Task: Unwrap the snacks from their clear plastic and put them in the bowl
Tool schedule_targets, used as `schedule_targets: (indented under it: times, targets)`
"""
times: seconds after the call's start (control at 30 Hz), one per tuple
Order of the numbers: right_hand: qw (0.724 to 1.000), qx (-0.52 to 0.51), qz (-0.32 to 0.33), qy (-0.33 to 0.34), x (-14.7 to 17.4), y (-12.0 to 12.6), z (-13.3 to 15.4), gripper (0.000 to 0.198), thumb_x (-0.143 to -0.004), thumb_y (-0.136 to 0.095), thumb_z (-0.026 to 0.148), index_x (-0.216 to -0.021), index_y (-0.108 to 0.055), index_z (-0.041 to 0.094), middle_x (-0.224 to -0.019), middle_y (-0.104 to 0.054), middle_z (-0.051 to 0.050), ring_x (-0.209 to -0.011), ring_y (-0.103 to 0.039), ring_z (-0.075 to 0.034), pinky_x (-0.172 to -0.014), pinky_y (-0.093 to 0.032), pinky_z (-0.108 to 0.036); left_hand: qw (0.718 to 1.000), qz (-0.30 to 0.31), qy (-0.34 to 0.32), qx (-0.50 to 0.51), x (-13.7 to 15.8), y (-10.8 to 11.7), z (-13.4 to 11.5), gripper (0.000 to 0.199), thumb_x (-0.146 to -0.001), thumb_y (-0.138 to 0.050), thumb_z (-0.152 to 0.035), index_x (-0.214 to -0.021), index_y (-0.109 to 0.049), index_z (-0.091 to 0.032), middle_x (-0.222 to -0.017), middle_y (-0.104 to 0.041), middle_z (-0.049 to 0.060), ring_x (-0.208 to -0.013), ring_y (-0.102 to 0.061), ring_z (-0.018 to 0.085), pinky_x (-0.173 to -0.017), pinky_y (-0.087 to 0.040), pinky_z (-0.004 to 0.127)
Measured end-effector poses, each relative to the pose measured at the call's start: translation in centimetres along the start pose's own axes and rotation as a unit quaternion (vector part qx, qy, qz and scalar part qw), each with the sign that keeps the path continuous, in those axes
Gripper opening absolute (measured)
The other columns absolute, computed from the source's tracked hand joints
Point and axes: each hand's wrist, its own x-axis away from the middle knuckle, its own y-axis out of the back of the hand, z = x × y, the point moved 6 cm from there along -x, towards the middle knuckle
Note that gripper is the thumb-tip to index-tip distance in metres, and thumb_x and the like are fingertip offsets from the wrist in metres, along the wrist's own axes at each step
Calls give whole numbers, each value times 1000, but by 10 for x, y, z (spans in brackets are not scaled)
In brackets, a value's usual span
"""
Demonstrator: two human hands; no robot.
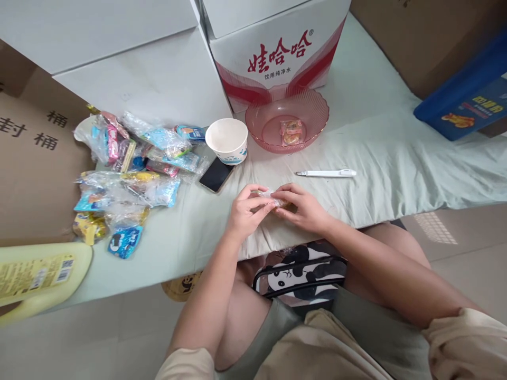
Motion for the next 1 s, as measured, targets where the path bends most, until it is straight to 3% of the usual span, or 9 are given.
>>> schedule_targets:
  times: [0.13,0.4,0.5,0.6,0.7,0.8,0.9,1.0]
  targets:
    - [1000,-3,0,-4,-1,1,2,32,-94,-60,39,-120,-70,23,-118,-65,-12,-105,-66,-25,-90,-59,-42,994,-34,73,75,0,3,8,18,-85,-74,-41,-85,-82,-25,-103,-66,7,-98,-68,18,-82,-57,31]
    - [1000,-10,9,-4,-3,2,3,33,-94,-58,36,-122,-69,22,-118,-63,-12,-103,-66,-24,-92,-58,-42,965,-82,168,183,0,3,25,24,-74,-83,-48,-81,-82,-25,-103,-67,8,-105,-67,21,-100,-52,39]
    - [1000,3,0,10,-1,3,3,31,-91,-57,24,-120,-67,21,-120,-62,-13,-103,-66,-23,-89,-58,-42,961,-87,172,198,0,5,26,30,-77,-79,-52,-79,-81,-22,-104,-67,9,-107,-66,22,-98,-53,38]
    - [997,63,-43,32,1,6,2,35,-82,-53,8,-110,-69,22,-126,-59,-12,-116,-60,-26,-99,-52,-48,974,-103,144,145,-2,13,24,32,-83,-72,-51,-86,-78,-20,-104,-67,10,-107,-66,22,-94,-55,37]
    - [978,166,-122,24,3,15,2,29,-80,-53,4,-95,-69,24,-124,-60,-9,-133,-45,-33,-107,-40,-56,991,-28,119,56,-3,8,22,32,-82,-72,-42,-107,-72,-20,-119,-67,11,-117,-64,25,-99,-55,40]
    - [957,238,-164,2,5,22,4,22,-86,-54,8,-91,-68,25,-119,-61,-10,-124,-47,-33,-98,-41,-53,990,80,105,-41,0,-5,18,36,-82,-72,-30,-117,-67,-22,-139,-59,12,-129,-58,27,-109,-49,44]
    - [963,238,-122,13,2,21,3,21,-89,-50,10,-91,-68,22,-99,-61,-10,-92,-53,-25,-81,-44,-41,983,98,94,-121,2,-9,12,23,-83,-67,-22,-106,-68,-21,-143,-55,12,-132,-55,27,-113,-45,45]
    - [979,183,-80,32,1,19,1,21,-86,-48,7,-87,-64,20,-92,-59,-9,-82,-54,-20,-74,-46,-34,988,82,71,-110,0,-9,6,9,-82,-68,-27,-88,-65,-20,-142,-52,12,-136,-50,29,-113,-43,47]
